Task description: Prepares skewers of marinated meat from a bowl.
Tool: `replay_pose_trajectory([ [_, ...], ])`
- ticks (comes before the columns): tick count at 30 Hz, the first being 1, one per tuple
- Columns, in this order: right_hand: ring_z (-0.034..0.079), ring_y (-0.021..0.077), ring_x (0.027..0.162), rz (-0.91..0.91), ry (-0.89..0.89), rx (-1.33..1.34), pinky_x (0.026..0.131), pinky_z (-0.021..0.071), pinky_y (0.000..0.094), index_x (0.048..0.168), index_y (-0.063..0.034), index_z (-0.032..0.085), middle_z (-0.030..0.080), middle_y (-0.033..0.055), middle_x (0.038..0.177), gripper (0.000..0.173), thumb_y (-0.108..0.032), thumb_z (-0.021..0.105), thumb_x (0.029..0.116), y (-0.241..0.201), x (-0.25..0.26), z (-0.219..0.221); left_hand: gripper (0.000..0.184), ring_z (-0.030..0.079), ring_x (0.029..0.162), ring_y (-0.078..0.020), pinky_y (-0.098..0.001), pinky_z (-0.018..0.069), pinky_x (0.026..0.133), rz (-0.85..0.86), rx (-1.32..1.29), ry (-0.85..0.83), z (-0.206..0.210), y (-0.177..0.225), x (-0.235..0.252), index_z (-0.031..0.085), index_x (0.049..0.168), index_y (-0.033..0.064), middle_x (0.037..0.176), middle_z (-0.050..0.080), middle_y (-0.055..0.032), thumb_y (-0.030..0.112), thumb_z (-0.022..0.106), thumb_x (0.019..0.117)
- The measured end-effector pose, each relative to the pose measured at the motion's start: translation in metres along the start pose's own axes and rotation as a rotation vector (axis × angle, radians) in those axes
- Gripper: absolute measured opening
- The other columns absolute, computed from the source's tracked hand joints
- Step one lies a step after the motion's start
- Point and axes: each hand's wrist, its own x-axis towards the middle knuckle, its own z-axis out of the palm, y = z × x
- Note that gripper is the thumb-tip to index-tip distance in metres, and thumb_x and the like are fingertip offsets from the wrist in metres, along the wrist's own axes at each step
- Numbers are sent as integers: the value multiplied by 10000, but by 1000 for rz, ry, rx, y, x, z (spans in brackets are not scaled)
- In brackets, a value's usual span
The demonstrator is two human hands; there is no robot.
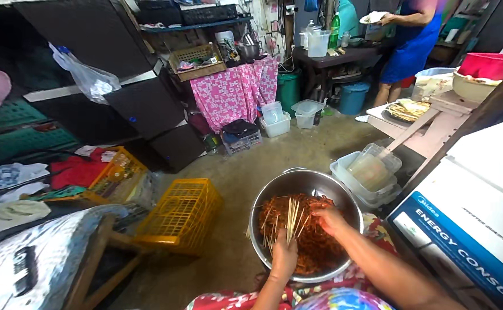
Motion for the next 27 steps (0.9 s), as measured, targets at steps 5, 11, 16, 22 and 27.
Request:
replay_pose_trajectory([
  [5,632,170,823,-8,-7,-28,685,558,326,1130,32,619,653,125,1060,311,164,619,848,-1,-1,0,269,620,602,-184,-370,566,620,5,-9,7,0,-2,0,533,1260,-1,767,612,-93,40,550,995],
  [11,624,155,856,4,-121,-126,712,550,314,1210,30,610,642,107,1074,351,153,613,881,-8,1,-7,259,605,586,-160,-335,555,599,1,-54,-32,-2,-1,-1,539,1241,-6,759,602,-77,20,555,984],
  [16,625,145,829,39,-169,-117,692,550,310,1206,29,608,643,92,1045,336,150,591,894,-12,1,-9,261,593,570,-147,-320,548,580,19,-100,-60,-3,-2,-1,533,1237,-9,745,594,-66,17,553,978],
  [22,640,166,809,180,-222,-14,723,570,346,1173,-4,584,648,86,992,266,106,522,939,-15,2,-13,261,594,577,-139,-312,547,578,36,-139,-71,-3,-3,-2,538,1234,-13,748,596,-60,16,556,975],
  [27,647,157,768,232,-237,34,687,572,327,1152,-17,585,656,80,940,247,87,496,946,-14,2,-13,252,580,553,-126,-292,535,556,45,-158,-63,-2,-2,-3,539,1223,-6,727,588,-50,10,548,972],
])
